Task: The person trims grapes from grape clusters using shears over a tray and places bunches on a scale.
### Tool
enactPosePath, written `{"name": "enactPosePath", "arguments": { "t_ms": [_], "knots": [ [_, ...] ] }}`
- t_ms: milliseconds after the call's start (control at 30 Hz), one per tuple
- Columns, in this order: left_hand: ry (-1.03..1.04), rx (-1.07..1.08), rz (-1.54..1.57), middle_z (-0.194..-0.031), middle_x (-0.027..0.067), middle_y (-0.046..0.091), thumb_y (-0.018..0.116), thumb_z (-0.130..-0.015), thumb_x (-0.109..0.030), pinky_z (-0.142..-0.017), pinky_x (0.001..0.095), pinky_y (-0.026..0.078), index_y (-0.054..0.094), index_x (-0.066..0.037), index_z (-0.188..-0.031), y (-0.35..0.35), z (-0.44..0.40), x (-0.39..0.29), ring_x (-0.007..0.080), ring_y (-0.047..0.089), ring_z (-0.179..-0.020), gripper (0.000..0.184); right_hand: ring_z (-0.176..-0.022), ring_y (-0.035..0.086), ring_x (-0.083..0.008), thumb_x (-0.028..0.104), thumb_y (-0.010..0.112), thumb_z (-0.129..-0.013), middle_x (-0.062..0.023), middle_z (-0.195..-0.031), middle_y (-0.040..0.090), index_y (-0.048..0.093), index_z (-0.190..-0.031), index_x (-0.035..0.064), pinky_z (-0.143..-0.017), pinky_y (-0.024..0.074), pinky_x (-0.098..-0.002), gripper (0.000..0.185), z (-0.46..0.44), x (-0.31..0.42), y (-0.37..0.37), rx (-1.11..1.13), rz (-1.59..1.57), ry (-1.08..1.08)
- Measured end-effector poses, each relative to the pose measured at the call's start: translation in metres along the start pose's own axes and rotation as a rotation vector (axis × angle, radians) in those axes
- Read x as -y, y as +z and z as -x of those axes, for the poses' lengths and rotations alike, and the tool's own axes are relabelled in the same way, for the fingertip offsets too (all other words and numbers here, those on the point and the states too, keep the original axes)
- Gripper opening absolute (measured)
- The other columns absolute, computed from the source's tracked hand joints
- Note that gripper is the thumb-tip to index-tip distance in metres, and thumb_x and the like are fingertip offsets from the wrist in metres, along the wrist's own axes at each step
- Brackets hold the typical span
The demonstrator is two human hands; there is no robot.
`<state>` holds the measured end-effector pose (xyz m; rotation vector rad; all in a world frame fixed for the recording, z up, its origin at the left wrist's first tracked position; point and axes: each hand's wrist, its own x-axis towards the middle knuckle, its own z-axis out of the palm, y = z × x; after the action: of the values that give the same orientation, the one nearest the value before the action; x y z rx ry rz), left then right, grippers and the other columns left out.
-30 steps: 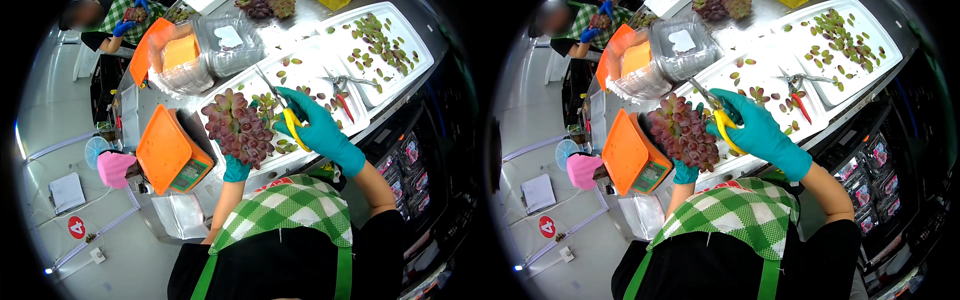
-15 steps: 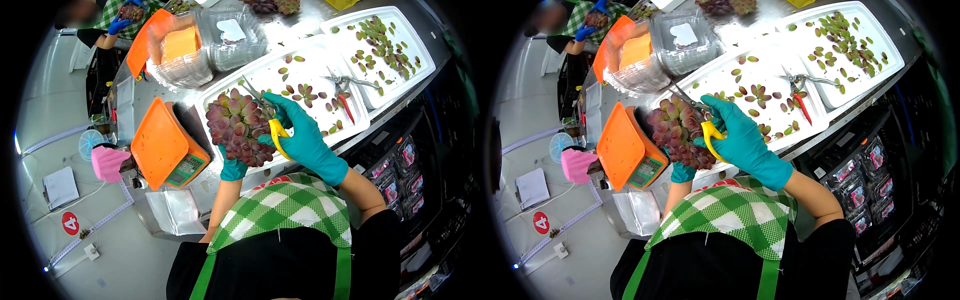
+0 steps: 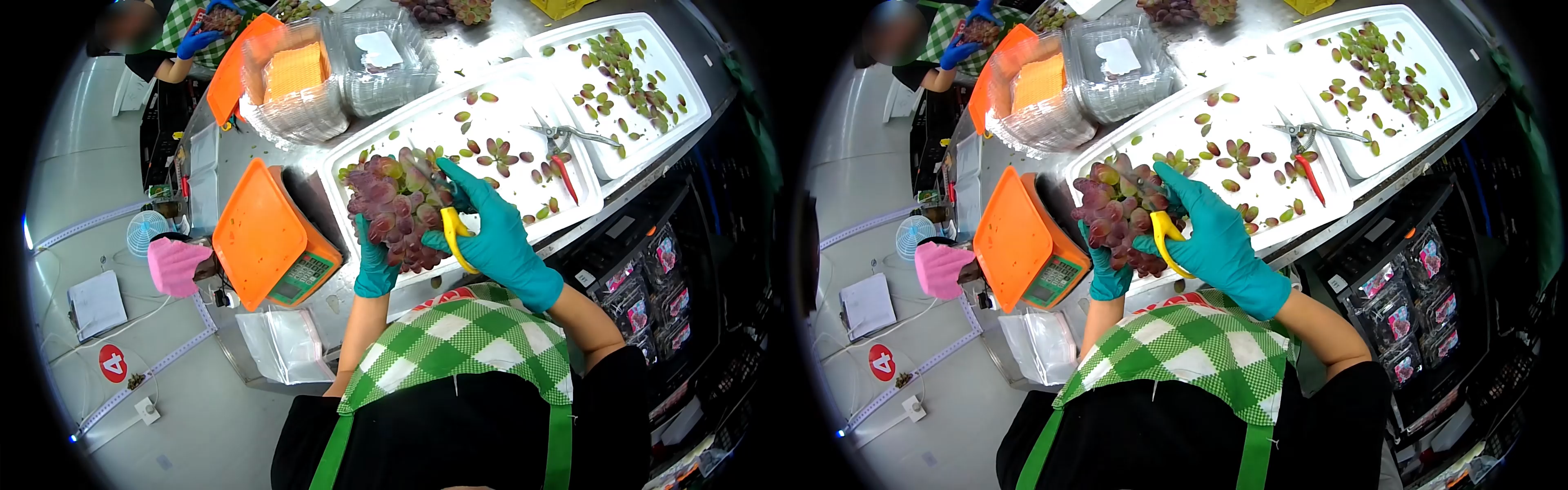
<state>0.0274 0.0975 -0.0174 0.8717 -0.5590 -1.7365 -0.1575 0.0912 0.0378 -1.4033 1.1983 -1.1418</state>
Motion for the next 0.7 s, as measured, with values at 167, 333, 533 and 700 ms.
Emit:
{"name": "enactPosePath", "arguments": {
  "t_ms": [167, 333, 533, 700],
  "knots": [
    [-0.058, -0.085, 0.058, -0.126, 0.0111, 0.039, 0.041, -0.083, -0.05, -0.095, 0.0402, 0.035, 0.03, -0.009, -0.128, -0.004, -0.004, 0.007, 0.0259, 0.042, -0.113, 0.062, -0.074, 0.051, -0.0071, 0.022, 0.073, -0.068, -0.0059, -0.086, 0.055, 0.042, -0.122, 0.0053, -0.068, 0.0453, -0.0204, 0.064, 0.0, -0.016, 0.001, -0.075, -0.099, 0.156],
    [-0.044, -0.109, 0.119, -0.125, 0.0106, 0.04, 0.042, -0.083, -0.049, -0.095, 0.0398, 0.036, 0.031, -0.009, -0.127, -0.007, -0.006, 0.012, 0.0253, 0.042, -0.113, 0.06, -0.075, 0.051, -0.0058, 0.021, 0.071, -0.07, -0.0035, -0.085, 0.055, 0.042, -0.121, 0.0034, -0.067, 0.045, -0.0194, 0.061, 0.002, -0.024, 0.001, -0.105, -0.177, 0.171],
    [-0.028, 0.031, 0.182, -0.126, 0.0103, 0.04, 0.041, -0.084, -0.048, -0.095, 0.0392, 0.035, 0.032, -0.009, -0.126, 0.009, -0.006, 0.005, 0.0246, 0.042, -0.113, 0.059, -0.085, 0.05, -0.0075, 0.02, 0.068, -0.074, -0.0058, -0.097, 0.053, 0.034, -0.127, 0.0042, -0.074, 0.0443, -0.0211, 0.065, 0.012, -0.034, 0.005, -0.071, -0.31, 0.194],
    [-0.097, -0.153, 0.002, -0.125, 0.009, 0.042, 0.042, -0.085, -0.044, -0.094, 0.0379, 0.036, 0.033, -0.008, -0.127, 0.032, -0.006, -0.009, 0.0228, 0.042, -0.113, 0.055, -0.095, 0.048, -0.0098, 0.017, 0.064, -0.077, -0.0081, -0.107, 0.051, 0.032, -0.128, 0.003, -0.082, 0.0428, -0.0235, 0.062, 0.01, -0.032, 0.007, 0.012, -0.433, 0.298]
  ]
}}
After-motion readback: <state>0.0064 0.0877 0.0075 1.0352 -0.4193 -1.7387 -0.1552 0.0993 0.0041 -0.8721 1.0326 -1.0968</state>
